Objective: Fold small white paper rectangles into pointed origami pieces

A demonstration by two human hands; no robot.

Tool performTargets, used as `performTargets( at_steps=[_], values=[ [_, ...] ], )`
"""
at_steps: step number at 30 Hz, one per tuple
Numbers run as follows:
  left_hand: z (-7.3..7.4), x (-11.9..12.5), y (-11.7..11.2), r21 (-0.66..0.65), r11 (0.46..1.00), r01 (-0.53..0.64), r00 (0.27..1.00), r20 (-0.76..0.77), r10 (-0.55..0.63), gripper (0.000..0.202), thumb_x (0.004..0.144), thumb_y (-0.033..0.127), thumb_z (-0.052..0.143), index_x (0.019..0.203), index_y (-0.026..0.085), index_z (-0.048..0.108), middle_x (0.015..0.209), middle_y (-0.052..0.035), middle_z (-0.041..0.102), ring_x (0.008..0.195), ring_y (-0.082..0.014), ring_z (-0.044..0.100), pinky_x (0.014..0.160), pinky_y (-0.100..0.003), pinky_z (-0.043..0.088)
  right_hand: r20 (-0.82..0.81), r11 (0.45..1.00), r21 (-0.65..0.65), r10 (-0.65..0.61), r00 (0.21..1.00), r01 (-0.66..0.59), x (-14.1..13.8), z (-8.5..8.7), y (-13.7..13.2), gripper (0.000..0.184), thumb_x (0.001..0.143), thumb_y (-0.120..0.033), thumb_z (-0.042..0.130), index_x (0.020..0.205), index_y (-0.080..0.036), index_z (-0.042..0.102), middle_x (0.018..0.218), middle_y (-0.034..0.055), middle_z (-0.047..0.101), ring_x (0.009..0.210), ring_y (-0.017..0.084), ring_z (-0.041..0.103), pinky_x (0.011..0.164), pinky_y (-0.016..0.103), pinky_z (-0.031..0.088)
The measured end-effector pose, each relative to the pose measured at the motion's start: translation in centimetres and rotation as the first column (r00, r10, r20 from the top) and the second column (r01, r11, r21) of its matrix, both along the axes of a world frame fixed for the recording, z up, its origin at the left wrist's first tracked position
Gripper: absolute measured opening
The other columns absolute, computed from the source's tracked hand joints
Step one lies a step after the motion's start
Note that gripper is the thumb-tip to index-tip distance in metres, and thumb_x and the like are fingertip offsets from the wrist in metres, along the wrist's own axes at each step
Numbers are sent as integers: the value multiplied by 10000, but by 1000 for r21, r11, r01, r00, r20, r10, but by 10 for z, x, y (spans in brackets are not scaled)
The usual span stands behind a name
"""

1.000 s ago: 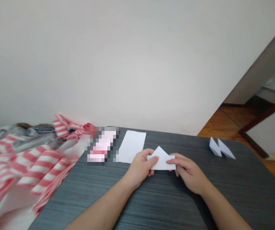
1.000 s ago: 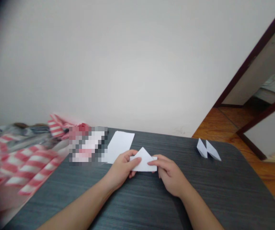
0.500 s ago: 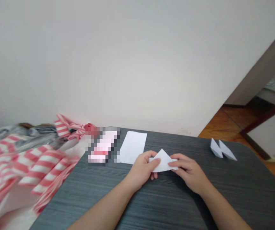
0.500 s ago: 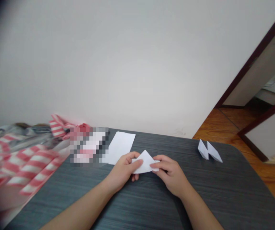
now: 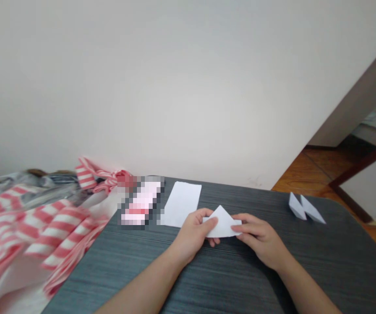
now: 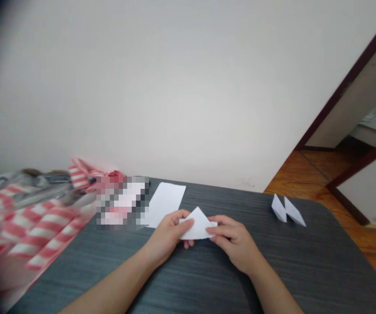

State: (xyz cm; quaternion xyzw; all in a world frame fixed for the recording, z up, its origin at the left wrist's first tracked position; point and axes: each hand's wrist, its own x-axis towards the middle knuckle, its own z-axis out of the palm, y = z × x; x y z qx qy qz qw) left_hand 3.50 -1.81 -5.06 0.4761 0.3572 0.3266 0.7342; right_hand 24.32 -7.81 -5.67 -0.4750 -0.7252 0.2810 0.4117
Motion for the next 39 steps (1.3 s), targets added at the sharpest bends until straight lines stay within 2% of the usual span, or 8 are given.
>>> performTargets(
  at_steps=[3,8,11,21,24,30,35,39],
  values=[
    [-2,0,0,13,1000,12,1000,21,-12,294,811,395,640,905,121,591,565,-24,642,468,-121,582,456,-199,449,-49,999,-33,-34,998,33,-2,2,-1,181,881,-201,593,966,-241,747,1125,80,672,969,215,646,841,328,505],
    [-2,0,-1,31,999,42,999,33,-43,276,826,392,621,886,125,591,626,-48,678,523,-133,609,519,-221,469,-156,973,-179,-171,973,143,-7,-1,-1,156,915,-244,537,929,-194,684,798,45,661,662,152,609,572,251,466],
    [0,0,-2,46,997,67,998,-7,-66,254,838,377,608,894,129,588,649,-54,692,536,-134,610,543,-229,464,-224,957,-250,-207,952,149,-8,-5,-1,133,920,-278,536,937,-187,631,707,14,623,570,123,540,504,228,402],
    [2,1,-6,137,972,193,979,-93,-181,233,841,325,611,975,135,601,733,-41,678,620,-139,600,581,-230,422,-258,935,-274,-299,919,227,-11,-8,1,212,925,-384,537,919,-179,591,667,8,592,541,123,506,492,235,386],
    [5,1,-9,176,958,226,973,-94,-212,313,866,351,576,1084,127,592,756,-48,669,655,-149,604,623,-248,437,-252,928,-258,-334,908,270,-11,-8,1,228,916,-404,543,919,-180,589,654,5,585,535,127,510,481,234,388],
    [9,2,-15,287,933,216,975,-123,-187,632,687,204,768,1264,201,509,1075,-64,645,818,-162,601,712,-253,458,-221,917,-245,-369,903,315,-12,-4,1,252,902,-427,553,916,-180,599,658,8,593,534,133,519,469,232,391],
    [5,3,-12,278,942,190,975,-168,-147,422,849,276,595,1249,176,504,963,-67,652,704,-144,611,637,-258,484,-220,917,-252,-366,905,309,-11,-5,1,275,899,-445,554,878,-176,607,648,7,602,545,136,528,490,233,399],
    [4,4,-8,219,959,177,980,-130,-151,336,875,350,556,1135,138,533,928,-84,669,612,-125,609,581,-247,483,-230,922,-248,-354,906,298,-10,-7,1,274,901,-441,555,874,-174,607,650,7,597,552,136,525,502,236,398]
  ],
)
